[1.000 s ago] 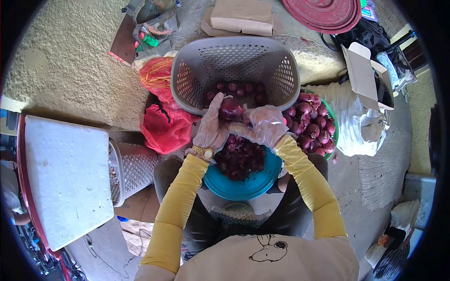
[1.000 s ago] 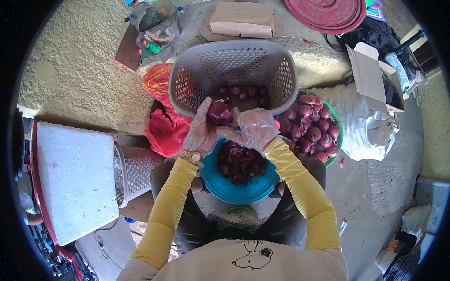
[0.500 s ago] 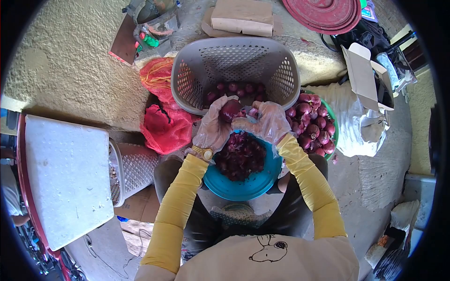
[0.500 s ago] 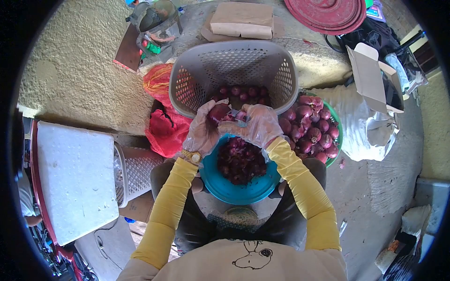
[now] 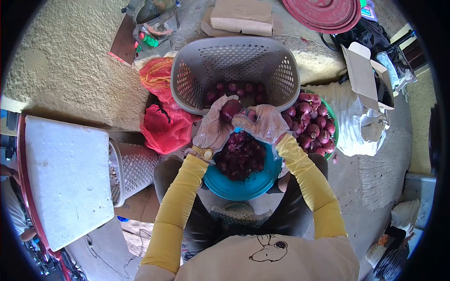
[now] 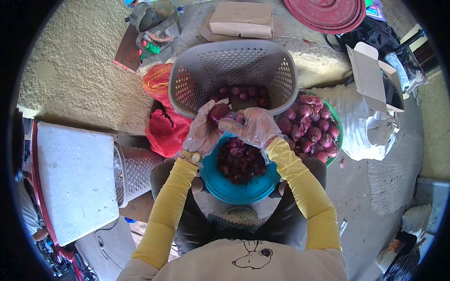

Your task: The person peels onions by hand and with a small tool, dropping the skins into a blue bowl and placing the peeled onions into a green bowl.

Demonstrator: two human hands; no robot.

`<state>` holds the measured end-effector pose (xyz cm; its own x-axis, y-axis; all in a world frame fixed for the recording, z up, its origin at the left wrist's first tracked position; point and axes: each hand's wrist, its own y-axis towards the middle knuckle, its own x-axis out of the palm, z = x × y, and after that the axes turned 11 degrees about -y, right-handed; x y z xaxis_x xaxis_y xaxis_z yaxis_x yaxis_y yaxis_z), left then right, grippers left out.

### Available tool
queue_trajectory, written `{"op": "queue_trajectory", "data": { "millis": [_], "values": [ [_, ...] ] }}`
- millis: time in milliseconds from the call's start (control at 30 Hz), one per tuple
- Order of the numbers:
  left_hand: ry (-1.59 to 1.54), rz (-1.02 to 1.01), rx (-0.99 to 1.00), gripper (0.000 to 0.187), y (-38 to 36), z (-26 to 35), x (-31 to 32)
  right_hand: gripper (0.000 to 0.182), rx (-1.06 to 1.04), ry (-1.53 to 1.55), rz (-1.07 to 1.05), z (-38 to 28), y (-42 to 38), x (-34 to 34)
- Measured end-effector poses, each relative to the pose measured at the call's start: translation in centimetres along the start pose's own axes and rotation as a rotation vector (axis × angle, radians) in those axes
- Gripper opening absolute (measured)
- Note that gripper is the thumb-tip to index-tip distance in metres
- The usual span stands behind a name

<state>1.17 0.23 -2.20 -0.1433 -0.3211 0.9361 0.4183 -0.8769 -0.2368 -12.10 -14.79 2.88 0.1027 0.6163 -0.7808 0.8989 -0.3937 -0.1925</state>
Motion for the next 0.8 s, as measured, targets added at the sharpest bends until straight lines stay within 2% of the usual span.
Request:
{"op": "queue_trajectory", "data": {
  "millis": [67, 167, 200, 267, 367, 467, 600, 667, 700, 767, 800],
  "values": [
    [0.017, 0.053, 0.052, 0.048, -0.2, -0.3, 0.6, 0.069, -0.167, -0.006, 0.12, 1.6, 0.6, 1.5],
    [0.034, 0.017, 0.028, 0.049, -0.2, 0.0, 0.2, 0.071, -0.193, -0.147, 0.173, 0.1, -0.4, 0.3],
    [0.034, 0.016, 0.028, 0.049, -0.4, 0.1, 0.7, 0.071, -0.193, -0.147, 0.174, 0.1, -0.3, 0.4],
    [0.043, 0.084, -0.046, 0.049, -0.9, 0.4, 1.5, 0.074, -0.311, -0.372, 0.102, 0.3, -0.1, 0.5],
    [0.025, 0.063, 0.012, 0.05, -0.7, 0.2, 1.5, 0.078, -0.435, -0.535, 0.056, -0.6, -0.6, -0.2],
    [0.001, 0.115, 0.079, 0.052, -0.4, 0.0, 1.1, 0.072, -0.535, -0.498, 0.043, -0.4, -0.6, 0.3],
    [0.066, 0.123, 0.085, 0.052, -0.6, 0.2, 1.7, 0.069, -0.504, -0.601, 0.054, -0.4, -0.6, 0.3],
    [0.0, 0.124, 0.038, 0.04, -0.9, 0.2, 2.1, 0.071, -0.489, -0.385, 0.196, 0.2, -0.1, 0.5],
    [0.0, 0.125, 0.038, 0.04, -0.8, 0.3, 1.6, 0.071, -0.489, -0.385, 0.196, -0.1, -0.2, 0.2],
    [0.031, 0.059, -0.006, 0.039, -0.5, 0.3, 0.4, 0.073, -0.268, -0.495, 0.202, -1.1, -0.5, -0.6],
    [0.03, 0.059, -0.008, 0.039, -0.6, 0.2, 0.9, 0.076, -0.243, -0.485, 0.246, -1.4, -0.7, -0.8]
  ]
}}
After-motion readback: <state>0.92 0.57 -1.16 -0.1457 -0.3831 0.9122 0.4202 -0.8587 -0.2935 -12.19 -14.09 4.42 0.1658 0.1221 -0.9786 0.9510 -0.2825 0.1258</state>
